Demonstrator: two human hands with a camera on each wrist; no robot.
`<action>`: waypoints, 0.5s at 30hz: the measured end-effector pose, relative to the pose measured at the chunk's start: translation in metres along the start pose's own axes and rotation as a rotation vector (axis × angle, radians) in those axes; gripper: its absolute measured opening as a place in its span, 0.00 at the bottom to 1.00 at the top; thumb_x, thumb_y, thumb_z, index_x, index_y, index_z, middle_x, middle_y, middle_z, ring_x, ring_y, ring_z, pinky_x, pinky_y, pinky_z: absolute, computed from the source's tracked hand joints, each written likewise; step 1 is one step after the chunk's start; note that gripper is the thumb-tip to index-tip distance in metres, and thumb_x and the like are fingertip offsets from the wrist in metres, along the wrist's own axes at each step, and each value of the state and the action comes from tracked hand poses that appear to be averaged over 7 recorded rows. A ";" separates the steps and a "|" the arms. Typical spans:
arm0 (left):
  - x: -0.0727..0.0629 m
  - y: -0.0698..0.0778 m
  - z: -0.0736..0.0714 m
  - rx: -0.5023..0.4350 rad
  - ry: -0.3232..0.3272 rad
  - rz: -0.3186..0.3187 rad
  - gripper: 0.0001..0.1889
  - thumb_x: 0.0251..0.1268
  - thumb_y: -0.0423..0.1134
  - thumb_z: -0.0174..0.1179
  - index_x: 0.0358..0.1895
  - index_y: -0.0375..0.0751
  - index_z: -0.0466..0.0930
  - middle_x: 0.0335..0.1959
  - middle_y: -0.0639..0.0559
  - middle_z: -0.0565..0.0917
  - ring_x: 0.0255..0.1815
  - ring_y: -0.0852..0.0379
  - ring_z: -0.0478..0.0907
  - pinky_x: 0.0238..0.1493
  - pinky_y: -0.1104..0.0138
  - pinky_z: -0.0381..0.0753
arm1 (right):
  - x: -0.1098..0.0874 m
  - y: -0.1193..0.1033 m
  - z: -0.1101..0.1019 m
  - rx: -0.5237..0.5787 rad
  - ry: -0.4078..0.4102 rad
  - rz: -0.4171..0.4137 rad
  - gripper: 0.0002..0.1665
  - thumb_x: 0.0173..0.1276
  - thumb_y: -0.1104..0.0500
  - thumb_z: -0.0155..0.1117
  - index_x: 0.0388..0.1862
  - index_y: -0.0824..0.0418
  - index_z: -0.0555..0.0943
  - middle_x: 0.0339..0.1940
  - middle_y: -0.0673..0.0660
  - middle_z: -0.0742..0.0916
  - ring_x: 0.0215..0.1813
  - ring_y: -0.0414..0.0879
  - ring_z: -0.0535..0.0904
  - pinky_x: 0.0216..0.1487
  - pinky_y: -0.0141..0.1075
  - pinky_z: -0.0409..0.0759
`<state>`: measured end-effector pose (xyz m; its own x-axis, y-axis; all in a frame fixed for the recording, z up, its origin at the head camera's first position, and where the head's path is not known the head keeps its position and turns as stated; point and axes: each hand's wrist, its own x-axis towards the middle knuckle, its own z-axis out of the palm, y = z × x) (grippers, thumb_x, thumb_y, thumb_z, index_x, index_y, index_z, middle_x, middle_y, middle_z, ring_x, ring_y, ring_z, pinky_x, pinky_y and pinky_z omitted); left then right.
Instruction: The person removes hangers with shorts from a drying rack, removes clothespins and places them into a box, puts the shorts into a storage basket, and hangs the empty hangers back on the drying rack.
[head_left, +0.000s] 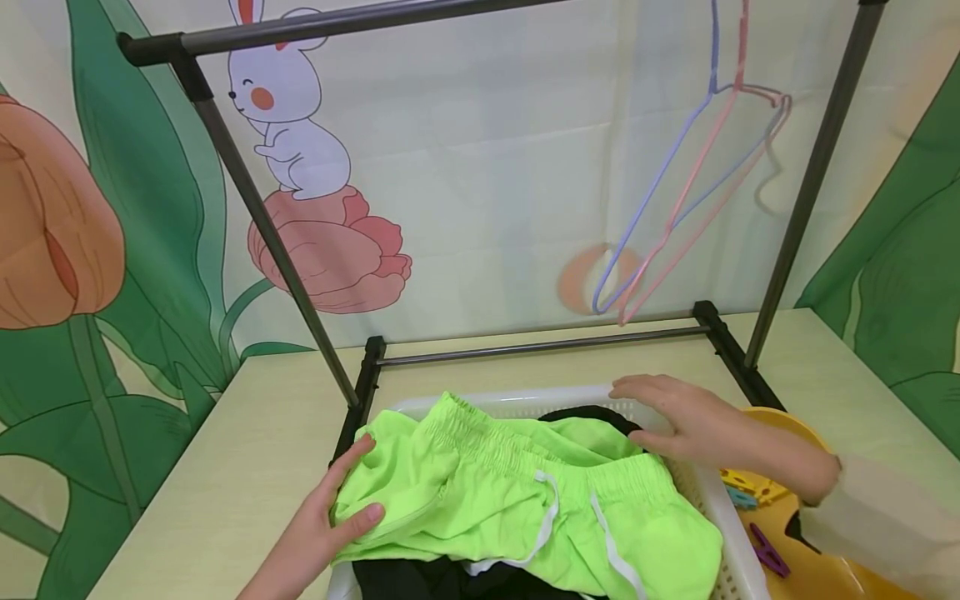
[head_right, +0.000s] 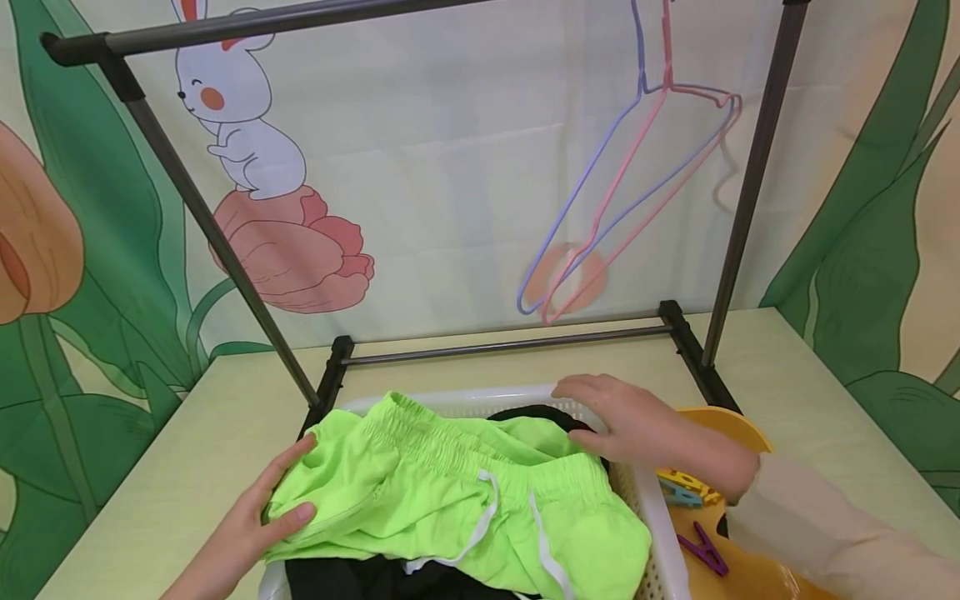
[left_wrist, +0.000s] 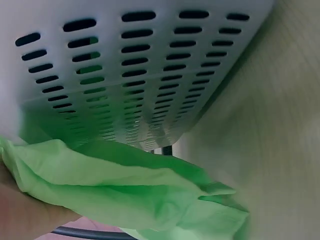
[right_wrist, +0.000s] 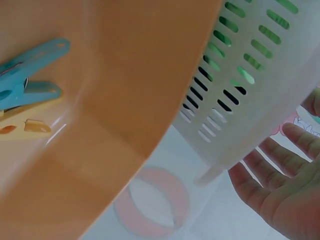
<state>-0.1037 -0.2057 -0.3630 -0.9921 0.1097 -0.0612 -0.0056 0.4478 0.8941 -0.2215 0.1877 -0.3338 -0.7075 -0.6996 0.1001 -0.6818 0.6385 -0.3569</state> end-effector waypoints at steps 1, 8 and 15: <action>-0.001 0.001 0.001 0.044 -0.003 0.035 0.34 0.59 0.41 0.56 0.67 0.52 0.51 0.70 0.50 0.51 0.69 0.45 0.44 0.62 0.48 0.51 | 0.000 0.000 0.000 0.000 -0.001 -0.001 0.27 0.59 0.55 0.60 0.58 0.61 0.69 0.59 0.59 0.73 0.60 0.56 0.67 0.55 0.50 0.69; -0.004 0.006 0.004 0.321 -0.052 0.175 0.35 0.54 0.48 0.60 0.66 0.49 0.57 0.69 0.44 0.53 0.68 0.38 0.48 0.55 0.38 0.57 | 0.000 -0.002 0.001 0.010 -0.009 0.001 0.27 0.60 0.55 0.60 0.58 0.61 0.69 0.60 0.59 0.73 0.61 0.56 0.67 0.55 0.51 0.68; -0.003 0.012 0.009 0.440 -0.092 0.276 0.40 0.50 0.51 0.62 0.67 0.48 0.53 0.68 0.40 0.55 0.67 0.33 0.47 0.52 0.36 0.55 | 0.000 0.000 0.003 0.006 -0.015 -0.004 0.27 0.60 0.55 0.59 0.58 0.60 0.69 0.60 0.59 0.73 0.61 0.55 0.67 0.55 0.51 0.68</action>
<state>-0.0993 -0.1930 -0.3560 -0.9340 0.3449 0.0933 0.3269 0.7194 0.6128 -0.2207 0.1863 -0.3368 -0.7021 -0.7067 0.0876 -0.6833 0.6340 -0.3621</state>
